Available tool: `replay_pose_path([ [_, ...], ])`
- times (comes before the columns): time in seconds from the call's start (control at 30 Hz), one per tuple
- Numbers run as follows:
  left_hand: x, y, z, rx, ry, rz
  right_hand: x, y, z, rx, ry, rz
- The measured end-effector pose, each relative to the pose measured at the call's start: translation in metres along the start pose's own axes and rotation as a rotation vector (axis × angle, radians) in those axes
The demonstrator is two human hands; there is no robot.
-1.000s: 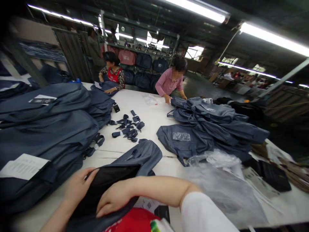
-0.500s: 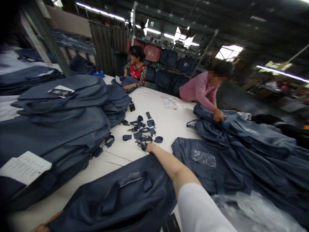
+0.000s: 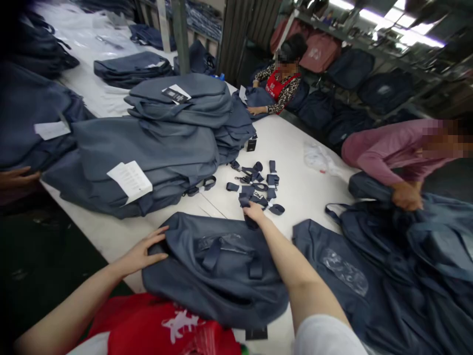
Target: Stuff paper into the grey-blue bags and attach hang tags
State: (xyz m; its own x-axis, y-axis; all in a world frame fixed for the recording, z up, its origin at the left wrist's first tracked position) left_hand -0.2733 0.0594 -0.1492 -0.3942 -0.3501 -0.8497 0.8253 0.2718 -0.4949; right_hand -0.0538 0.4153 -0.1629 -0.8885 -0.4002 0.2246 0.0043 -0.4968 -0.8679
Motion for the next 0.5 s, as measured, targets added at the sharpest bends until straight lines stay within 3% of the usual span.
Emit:
replay_pose_path([
  [0.1,-0.007,0.007,0.003,0.141,0.100,-0.076,0.051,-0.024,0.044,0.019,-0.163,-0.286],
  [0.17,-0.013,0.009,0.006,0.194,0.148,-0.080,0.094,-0.029,0.091,0.128,-0.322,-0.608],
  [0.23,-0.017,0.011,0.010,0.208,0.187,-0.058,0.134,-0.021,0.145,0.285,-0.480,-0.781],
  [0.3,-0.017,0.014,0.018,0.212,0.167,-0.016,0.163,-0.003,0.193,0.315,-0.604,-0.637],
  [0.37,-0.016,0.020,0.028,0.231,0.119,0.053,0.181,0.019,0.227,0.231,-0.689,-0.288],
  [0.43,-0.016,0.026,0.040,0.241,0.101,0.142,0.191,0.041,0.249,0.176,-0.730,0.075],
  [0.5,-0.017,0.033,0.053,0.222,0.111,0.226,0.195,0.058,0.262,0.243,-0.741,0.318],
])
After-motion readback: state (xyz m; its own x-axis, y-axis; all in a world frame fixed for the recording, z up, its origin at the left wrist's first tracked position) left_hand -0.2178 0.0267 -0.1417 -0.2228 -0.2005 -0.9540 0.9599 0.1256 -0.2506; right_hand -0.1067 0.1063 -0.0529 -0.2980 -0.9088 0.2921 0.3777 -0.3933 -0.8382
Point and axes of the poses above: each hand's wrist, its own z-axis away from the middle knuckle, its own y-axis out of the palm, x = y × z, the point moved 4 cm from there along -z, towards the middle knuckle, and after that the axes turned 6 degrees about -x, right-handed, at the moved point
